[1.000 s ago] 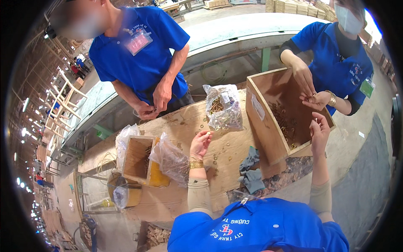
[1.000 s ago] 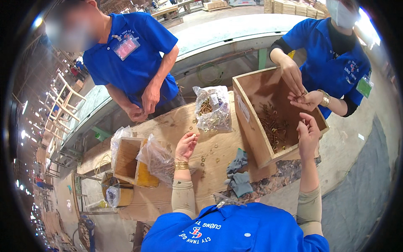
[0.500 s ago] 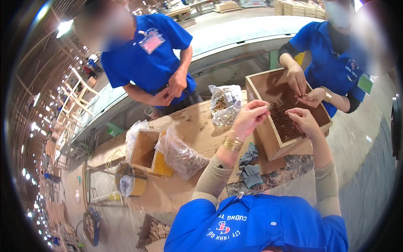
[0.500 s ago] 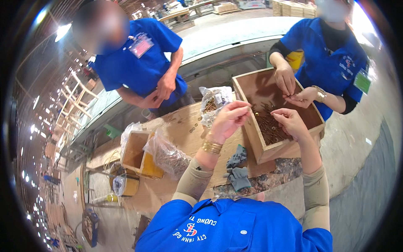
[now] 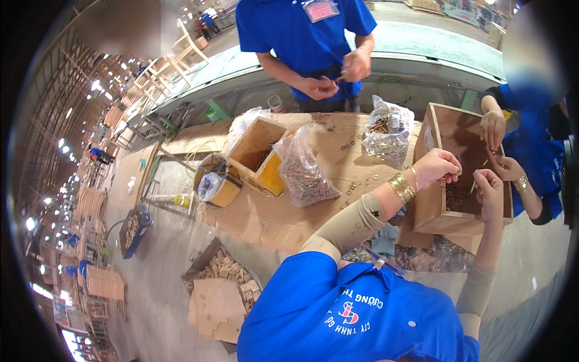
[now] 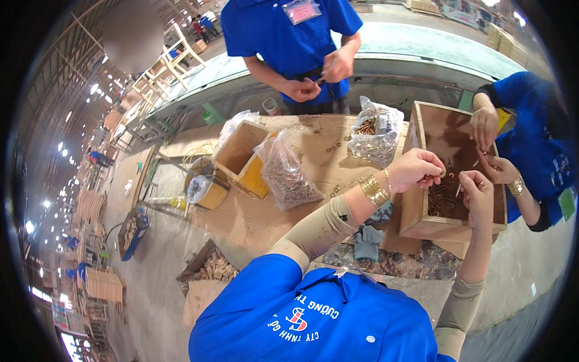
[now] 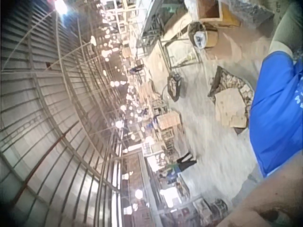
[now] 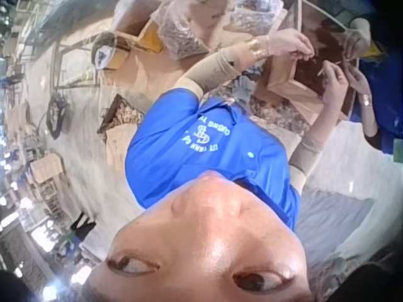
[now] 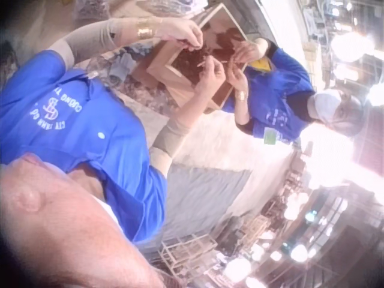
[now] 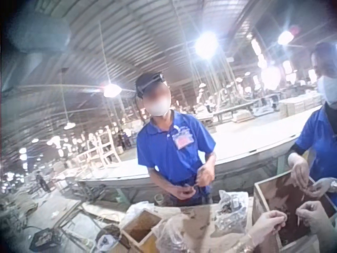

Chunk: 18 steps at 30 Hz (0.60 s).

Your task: The person sorts small metal hardware pieces, such as screws and washers, from a plastic bag into a wooden box. They handle the items one by one, placing them into the container while coworkers work nearby.

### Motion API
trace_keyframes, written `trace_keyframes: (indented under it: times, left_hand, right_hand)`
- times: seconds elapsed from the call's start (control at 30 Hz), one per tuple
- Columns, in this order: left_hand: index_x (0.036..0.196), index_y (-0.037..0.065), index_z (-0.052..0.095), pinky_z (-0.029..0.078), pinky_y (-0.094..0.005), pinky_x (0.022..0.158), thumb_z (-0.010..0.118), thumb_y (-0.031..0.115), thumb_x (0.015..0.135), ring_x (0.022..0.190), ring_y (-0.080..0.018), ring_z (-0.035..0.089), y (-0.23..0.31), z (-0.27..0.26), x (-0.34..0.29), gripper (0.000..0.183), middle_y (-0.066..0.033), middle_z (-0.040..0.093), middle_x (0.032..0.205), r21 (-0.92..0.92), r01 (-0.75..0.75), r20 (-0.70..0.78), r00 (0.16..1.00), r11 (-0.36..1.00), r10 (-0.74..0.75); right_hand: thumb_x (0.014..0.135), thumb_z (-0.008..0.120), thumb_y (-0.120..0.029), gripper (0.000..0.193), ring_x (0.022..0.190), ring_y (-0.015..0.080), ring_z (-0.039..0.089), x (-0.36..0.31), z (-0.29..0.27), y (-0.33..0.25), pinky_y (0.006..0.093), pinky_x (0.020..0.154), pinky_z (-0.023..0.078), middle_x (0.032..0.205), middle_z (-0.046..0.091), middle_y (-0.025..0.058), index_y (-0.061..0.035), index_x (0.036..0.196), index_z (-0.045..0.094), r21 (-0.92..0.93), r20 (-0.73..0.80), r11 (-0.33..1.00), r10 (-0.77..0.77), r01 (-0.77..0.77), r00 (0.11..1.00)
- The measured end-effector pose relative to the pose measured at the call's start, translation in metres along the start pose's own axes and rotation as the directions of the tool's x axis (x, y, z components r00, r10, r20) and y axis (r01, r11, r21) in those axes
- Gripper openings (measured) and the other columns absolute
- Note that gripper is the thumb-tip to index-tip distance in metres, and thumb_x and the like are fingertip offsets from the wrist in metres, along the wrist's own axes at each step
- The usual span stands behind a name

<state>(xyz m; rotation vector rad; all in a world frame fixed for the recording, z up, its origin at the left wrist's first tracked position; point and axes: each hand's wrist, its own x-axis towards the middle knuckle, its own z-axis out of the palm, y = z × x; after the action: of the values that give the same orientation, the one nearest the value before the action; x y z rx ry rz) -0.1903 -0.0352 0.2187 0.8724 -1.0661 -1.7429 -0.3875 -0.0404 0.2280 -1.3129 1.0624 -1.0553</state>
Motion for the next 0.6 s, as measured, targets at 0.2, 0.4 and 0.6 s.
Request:
trace_keyframes:
  times: [0.2,0.4,0.6]
  left_hand:
    - [0.087,0.001,0.060,0.043,-0.0196,0.052,0.059,0.008,0.075,0.059,-0.0096,0.056,0.003,0.013,-0.003,0.014,-0.0090,0.062,0.072,0.069,-0.045,-0.030,0.998,0.997,0.047]
    - [0.090,0.000,0.060,0.041,-0.0179,0.049,0.052,0.006,0.080,0.057,-0.0080,0.054,0.004,0.013,0.003,0.013,-0.0089,0.062,0.074,0.086,0.000,-0.036,0.999,0.996,0.003]
    - [0.089,0.001,0.060,0.043,-0.0186,0.048,0.055,0.005,0.079,0.056,-0.0082,0.055,0.005,0.027,0.010,0.011,-0.0088,0.062,0.073,0.149,0.010,-0.014,1.000,0.989,-0.008]
  right_hand:
    - [0.082,0.057,-0.014,0.008,0.042,-0.0030,0.035,0.000,-0.003,-0.011,0.0114,0.035,0.024,0.063,0.050,-0.0032,-0.0074,0.083,0.054,0.277,-0.055,0.958,-0.058,0.071,0.997]
    - [0.081,0.058,-0.013,0.010,0.048,-0.0011,0.040,0.004,-0.010,-0.010,0.0126,0.041,0.029,0.069,0.058,0.0009,-0.0033,0.082,0.056,0.198,-0.040,0.969,-0.144,0.149,0.989]
    - [0.080,0.059,-0.013,0.014,0.056,0.0026,0.047,0.004,-0.003,-0.003,0.0174,0.049,0.036,0.066,0.057,-0.0011,0.0009,0.081,0.056,0.062,-0.097,0.946,-0.311,0.318,0.945]
